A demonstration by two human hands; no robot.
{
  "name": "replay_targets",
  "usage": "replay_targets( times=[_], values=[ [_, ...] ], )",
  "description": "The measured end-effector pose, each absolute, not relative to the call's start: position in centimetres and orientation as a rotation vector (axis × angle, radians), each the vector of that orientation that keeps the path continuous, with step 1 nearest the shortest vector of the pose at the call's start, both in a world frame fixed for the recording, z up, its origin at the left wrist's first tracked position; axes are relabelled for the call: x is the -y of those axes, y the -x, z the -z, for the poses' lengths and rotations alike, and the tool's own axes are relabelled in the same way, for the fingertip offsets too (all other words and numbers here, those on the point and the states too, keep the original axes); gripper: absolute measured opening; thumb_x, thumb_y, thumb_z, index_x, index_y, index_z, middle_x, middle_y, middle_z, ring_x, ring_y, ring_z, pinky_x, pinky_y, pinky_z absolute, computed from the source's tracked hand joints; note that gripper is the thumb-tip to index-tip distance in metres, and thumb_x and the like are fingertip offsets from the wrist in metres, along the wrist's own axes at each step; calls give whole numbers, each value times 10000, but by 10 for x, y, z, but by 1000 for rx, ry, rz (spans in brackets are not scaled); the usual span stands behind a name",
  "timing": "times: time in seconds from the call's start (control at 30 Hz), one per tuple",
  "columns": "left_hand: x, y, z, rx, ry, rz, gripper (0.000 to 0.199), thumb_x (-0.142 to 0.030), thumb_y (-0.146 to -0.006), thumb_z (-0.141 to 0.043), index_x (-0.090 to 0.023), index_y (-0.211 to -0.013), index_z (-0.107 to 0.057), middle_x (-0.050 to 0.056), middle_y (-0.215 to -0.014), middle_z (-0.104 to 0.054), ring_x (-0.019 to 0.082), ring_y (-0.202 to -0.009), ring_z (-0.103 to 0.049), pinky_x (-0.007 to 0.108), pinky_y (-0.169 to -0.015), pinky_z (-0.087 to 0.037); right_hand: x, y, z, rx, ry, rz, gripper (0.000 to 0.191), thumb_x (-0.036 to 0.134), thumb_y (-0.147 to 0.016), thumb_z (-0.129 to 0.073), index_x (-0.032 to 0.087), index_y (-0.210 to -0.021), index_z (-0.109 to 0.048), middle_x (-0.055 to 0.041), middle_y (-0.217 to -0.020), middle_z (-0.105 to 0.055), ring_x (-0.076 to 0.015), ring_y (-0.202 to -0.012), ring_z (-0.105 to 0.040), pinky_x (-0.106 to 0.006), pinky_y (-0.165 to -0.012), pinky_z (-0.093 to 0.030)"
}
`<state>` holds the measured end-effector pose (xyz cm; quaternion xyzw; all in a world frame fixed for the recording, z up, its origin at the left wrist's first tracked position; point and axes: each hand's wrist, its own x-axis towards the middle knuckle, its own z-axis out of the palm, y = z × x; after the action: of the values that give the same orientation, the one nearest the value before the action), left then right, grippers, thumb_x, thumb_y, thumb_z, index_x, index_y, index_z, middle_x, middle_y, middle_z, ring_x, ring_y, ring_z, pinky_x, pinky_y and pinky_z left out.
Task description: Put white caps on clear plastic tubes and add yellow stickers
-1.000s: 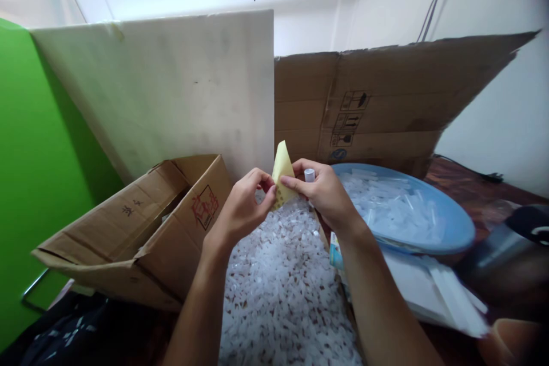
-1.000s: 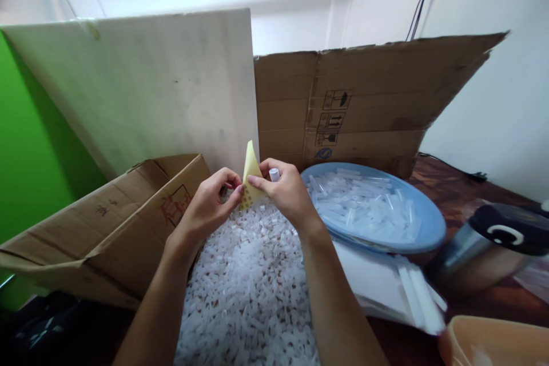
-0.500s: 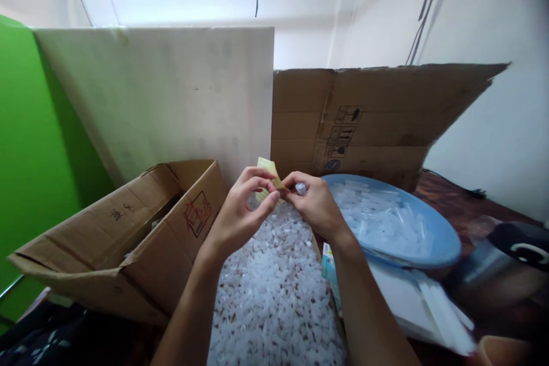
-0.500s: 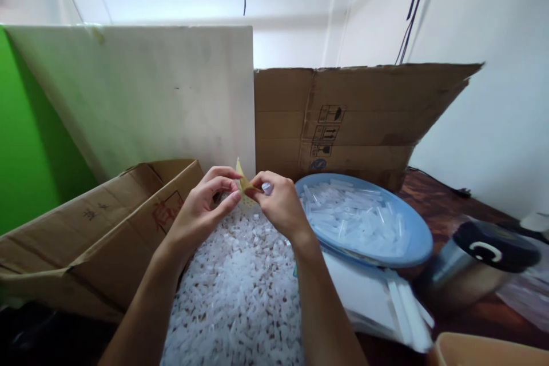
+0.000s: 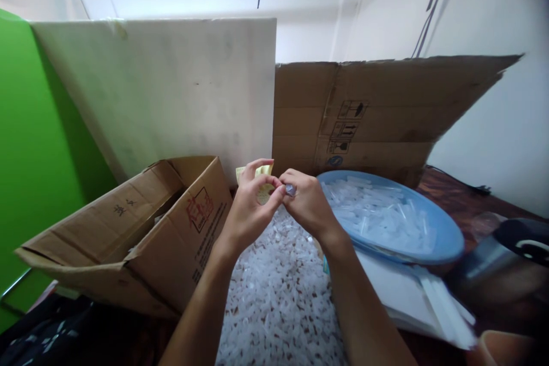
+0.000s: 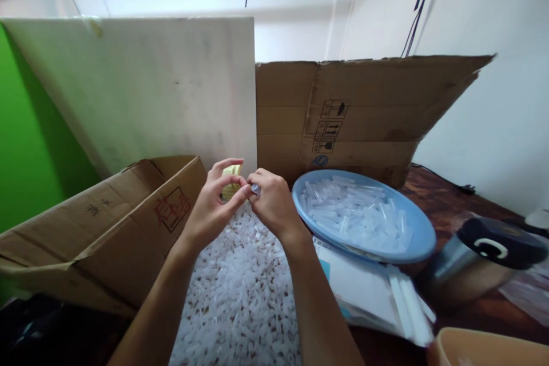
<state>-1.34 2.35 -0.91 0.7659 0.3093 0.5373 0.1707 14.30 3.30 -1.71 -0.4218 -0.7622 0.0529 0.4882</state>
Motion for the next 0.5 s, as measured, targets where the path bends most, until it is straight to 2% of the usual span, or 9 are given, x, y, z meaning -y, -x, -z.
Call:
replay_targets(
  times=[0.5],
  values=[
    [-25, 17, 8, -788, -2049, -1394, 129, -291, -943, -678, -215, -840, -693, 74, -1449, -543, 247, -1420, -438, 481, -1226, -282, -35, -144, 20, 1888, 1046, -43, 176, 26, -850, -612, 178, -764, -641, 1, -859, -622, -128, -730, -568, -247, -676, -370]
  ],
)
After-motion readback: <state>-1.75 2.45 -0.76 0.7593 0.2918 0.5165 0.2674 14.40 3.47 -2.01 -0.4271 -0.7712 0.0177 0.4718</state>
